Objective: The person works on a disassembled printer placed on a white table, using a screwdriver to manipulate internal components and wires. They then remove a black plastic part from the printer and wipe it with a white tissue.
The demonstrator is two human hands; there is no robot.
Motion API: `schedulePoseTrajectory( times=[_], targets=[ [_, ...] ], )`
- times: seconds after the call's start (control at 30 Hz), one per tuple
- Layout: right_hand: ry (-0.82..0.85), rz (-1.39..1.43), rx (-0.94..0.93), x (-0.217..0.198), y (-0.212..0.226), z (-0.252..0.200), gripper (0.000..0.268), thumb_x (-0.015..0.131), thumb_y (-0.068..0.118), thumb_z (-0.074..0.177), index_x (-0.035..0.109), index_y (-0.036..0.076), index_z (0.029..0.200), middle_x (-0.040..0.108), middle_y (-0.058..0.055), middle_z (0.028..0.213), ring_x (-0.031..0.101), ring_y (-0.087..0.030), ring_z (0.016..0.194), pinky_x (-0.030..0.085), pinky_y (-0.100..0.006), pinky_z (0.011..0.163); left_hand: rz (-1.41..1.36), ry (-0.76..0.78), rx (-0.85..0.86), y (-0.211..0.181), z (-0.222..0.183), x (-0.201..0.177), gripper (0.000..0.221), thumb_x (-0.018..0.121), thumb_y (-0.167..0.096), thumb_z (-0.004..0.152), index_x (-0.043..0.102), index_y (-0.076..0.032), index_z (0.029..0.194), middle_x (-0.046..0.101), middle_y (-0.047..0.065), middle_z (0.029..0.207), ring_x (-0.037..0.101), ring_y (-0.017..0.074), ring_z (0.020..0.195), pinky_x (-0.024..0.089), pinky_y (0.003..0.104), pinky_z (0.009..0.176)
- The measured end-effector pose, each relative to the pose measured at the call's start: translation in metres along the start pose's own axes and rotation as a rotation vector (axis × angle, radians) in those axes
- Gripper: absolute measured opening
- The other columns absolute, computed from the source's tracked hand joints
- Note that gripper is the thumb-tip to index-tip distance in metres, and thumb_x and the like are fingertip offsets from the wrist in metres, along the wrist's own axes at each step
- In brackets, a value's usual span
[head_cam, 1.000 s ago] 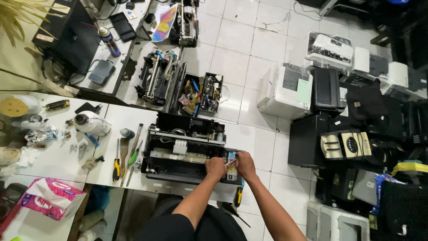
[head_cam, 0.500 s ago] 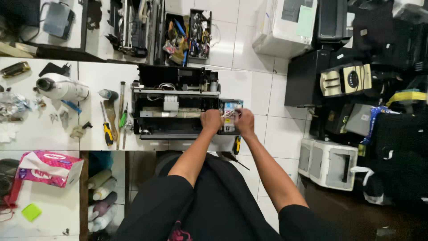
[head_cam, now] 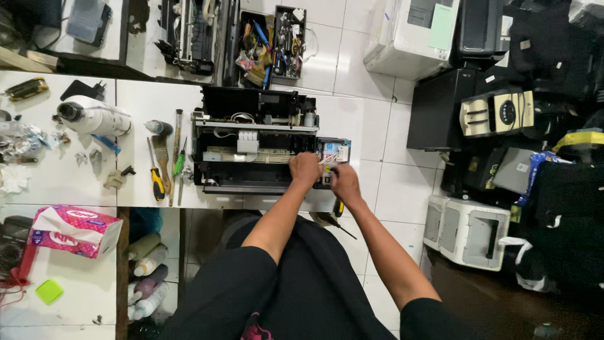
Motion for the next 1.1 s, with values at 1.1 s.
schedulePoseTrajectory(
  times=[1.1],
  targets=[
    [-0.084,-0.128,0.03,-0.007,-0.018,0.107,0.013,0.07,0.013,0.094,0.078,0.007,0.103,0.069,-0.014,0.095,0.072,-0.036,0.094,0.061,-0.045,0.086,-0.009,0.021,-0.024,0.0,0.005,0.006,0.022,0.075,-0.035,0.087,0.086,-0.018,0.095,0.08,0.007,0.087,0.076,0.0314,0.101,0.06,0.048,0.094]
  ],
)
Point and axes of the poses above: each hand's wrist, its own z-axis towards the middle knuckle, its own x-axis out of the palm, y = z × x, the point moved 7 cm from there along z, towards the middle knuckle
